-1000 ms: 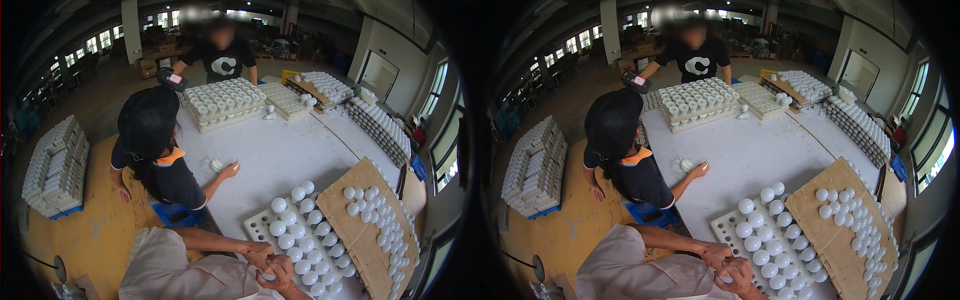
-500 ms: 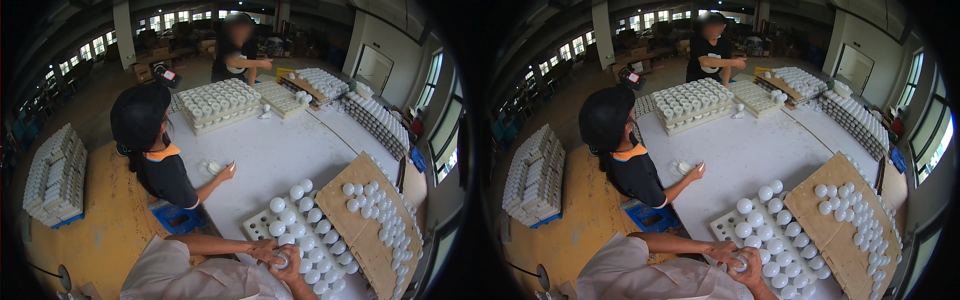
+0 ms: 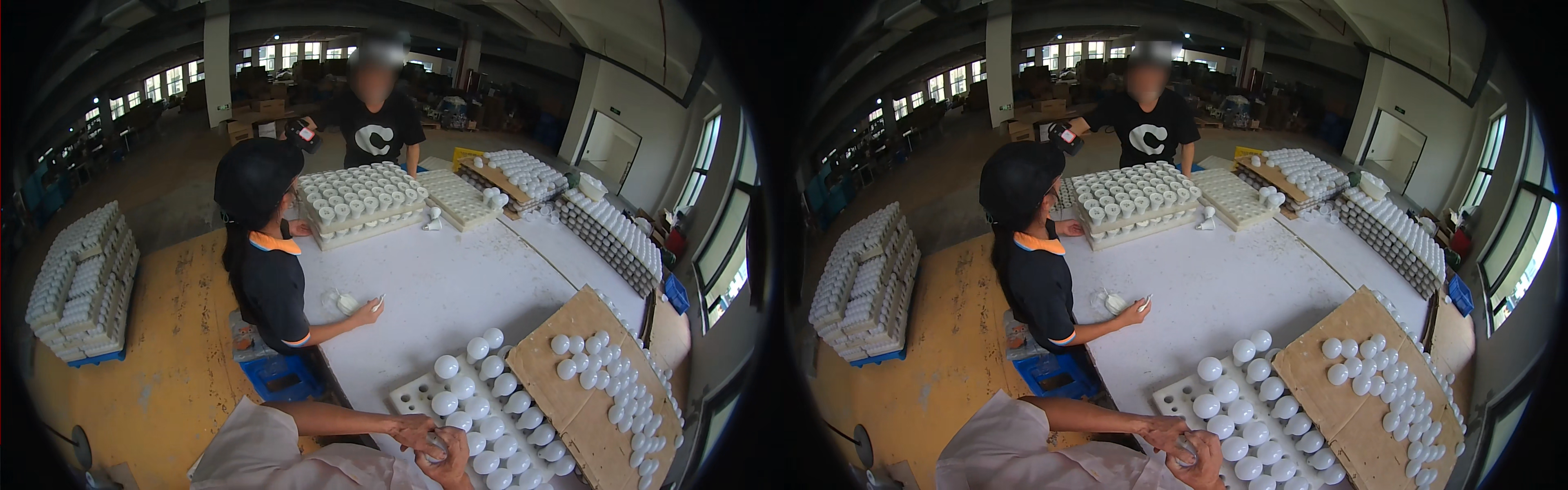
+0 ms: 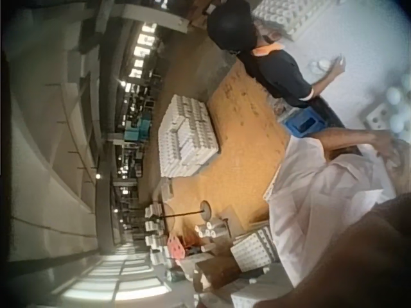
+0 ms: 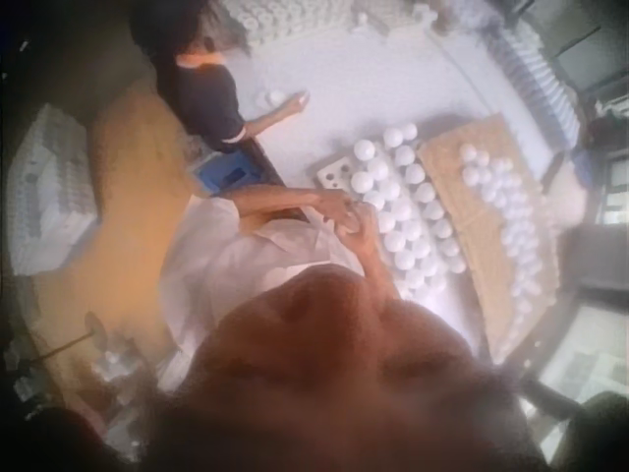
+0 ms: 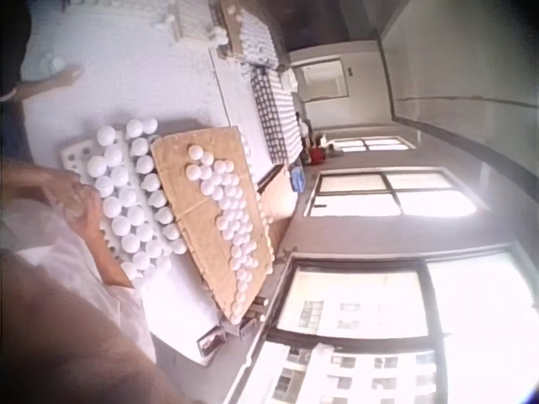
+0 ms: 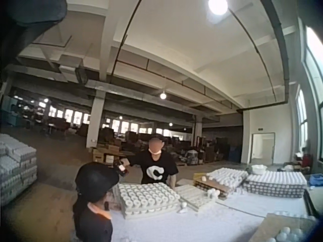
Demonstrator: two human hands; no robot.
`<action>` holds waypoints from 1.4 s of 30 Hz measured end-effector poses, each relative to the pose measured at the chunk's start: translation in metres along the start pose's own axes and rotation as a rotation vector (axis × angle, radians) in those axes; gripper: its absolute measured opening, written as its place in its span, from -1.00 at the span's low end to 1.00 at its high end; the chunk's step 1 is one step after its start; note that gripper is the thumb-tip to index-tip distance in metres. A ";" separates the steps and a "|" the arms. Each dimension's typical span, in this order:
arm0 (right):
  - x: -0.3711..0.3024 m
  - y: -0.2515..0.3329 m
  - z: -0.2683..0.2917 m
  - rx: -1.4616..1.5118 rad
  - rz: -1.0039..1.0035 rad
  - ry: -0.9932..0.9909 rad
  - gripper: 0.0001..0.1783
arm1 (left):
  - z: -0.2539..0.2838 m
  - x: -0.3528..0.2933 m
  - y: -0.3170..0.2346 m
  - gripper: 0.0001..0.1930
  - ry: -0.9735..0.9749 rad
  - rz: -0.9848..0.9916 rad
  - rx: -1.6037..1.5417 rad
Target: The person assembles light bulbs by taking bulb bases and dome covers from trays on the table and fitting the covers onto the bases by hand.
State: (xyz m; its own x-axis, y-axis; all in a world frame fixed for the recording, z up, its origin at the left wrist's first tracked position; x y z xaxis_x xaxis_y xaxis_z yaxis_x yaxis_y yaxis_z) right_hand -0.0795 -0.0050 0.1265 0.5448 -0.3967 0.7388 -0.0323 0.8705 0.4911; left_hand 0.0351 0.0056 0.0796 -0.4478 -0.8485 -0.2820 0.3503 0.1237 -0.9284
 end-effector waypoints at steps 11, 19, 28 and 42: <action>-0.071 -0.039 -0.041 0.118 -0.232 0.227 -0.39 | 0.002 -0.015 0.017 -0.34 0.132 -0.017 -0.014; -0.028 0.012 -0.008 -0.088 -0.086 0.160 -0.36 | -0.011 -0.015 0.003 -0.30 -0.183 -0.076 0.414; -0.026 0.002 0.005 0.084 -0.140 0.029 -0.47 | -0.016 -0.001 -0.002 -0.32 -0.093 0.013 0.291; -0.129 -0.037 0.000 0.130 -0.820 -0.123 -0.11 | -0.038 0.045 0.021 -0.24 -0.062 0.079 0.481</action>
State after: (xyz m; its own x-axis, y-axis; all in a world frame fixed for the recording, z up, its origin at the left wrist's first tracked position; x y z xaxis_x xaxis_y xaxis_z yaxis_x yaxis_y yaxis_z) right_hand -0.1480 0.0137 0.0131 0.3429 -0.9246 0.1660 0.2338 0.2552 0.9382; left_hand -0.0092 -0.0102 0.0379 -0.3597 -0.8770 -0.3184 0.7280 -0.0503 -0.6838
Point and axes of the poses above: each hand's wrist, its own x-axis towards the middle knuckle, its own z-axis out of the back of the hand, y = z × x, the point moved 5 cm from there along x, towards the middle knuckle, and after that the axes turned 1 degree about -x, right-handed, at the moved point
